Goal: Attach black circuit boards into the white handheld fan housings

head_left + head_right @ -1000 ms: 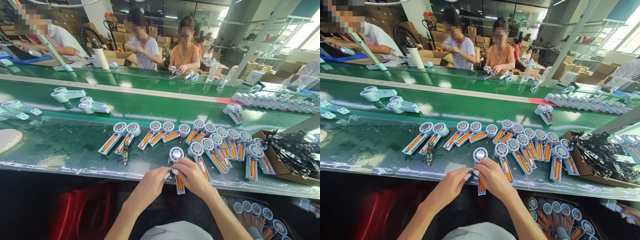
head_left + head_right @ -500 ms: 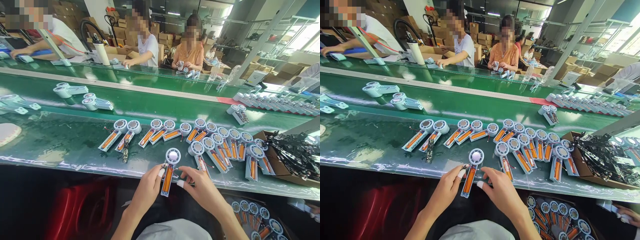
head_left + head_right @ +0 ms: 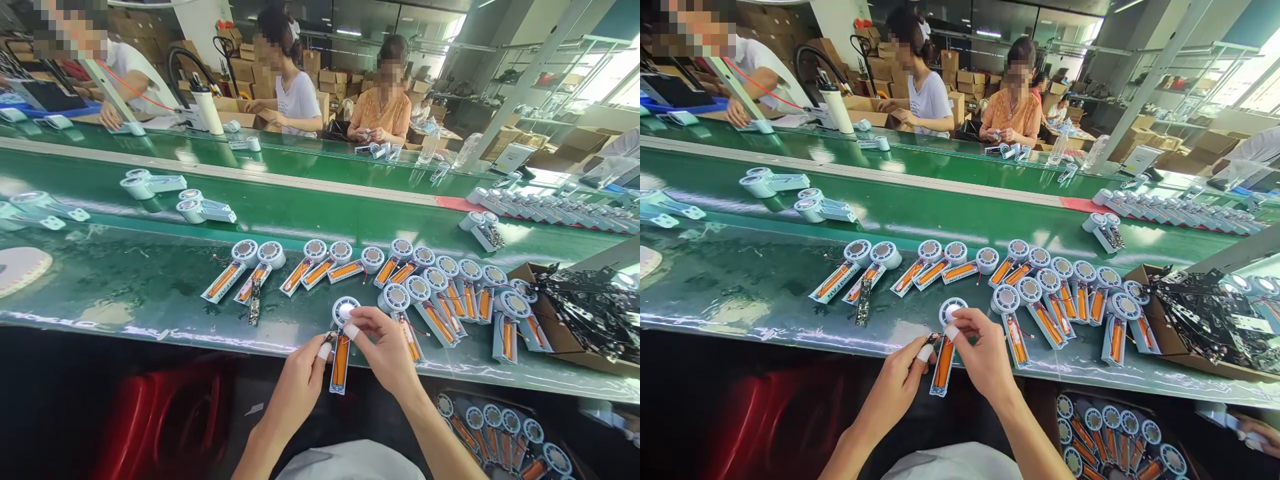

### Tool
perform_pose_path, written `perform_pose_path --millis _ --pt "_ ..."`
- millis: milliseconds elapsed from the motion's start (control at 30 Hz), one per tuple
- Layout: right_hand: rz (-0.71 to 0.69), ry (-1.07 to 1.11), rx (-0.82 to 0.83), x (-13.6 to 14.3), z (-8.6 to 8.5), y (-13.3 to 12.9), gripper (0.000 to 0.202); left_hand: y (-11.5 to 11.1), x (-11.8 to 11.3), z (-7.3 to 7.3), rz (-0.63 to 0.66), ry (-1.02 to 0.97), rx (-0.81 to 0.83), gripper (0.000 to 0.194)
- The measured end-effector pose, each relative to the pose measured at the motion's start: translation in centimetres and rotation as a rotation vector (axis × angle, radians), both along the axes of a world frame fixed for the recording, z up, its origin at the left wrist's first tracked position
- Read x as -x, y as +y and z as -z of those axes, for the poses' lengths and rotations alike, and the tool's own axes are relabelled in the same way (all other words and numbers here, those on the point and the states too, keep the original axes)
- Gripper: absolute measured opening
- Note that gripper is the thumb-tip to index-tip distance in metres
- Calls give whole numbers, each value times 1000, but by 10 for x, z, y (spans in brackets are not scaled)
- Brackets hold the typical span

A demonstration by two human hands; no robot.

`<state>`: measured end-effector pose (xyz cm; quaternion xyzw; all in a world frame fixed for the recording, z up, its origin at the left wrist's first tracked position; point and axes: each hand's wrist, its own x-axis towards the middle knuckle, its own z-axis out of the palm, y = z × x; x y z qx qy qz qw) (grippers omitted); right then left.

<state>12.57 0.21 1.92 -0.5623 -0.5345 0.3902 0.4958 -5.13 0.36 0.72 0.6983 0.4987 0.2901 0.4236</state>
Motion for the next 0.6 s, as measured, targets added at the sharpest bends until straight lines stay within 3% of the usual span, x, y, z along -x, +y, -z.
perform_pose_path --millis 167,333,600 --pt "-43 -14 29 11 10 -5 12 0 3 -2 -57 -6 72 32" --pt "-114 -88 -1 6 8 -11 19 -3 3 -4 -59 16 112 37" --pt "-130 -59 37 5 3 -12 24 -9 -1 -8 -119 47 24 40"
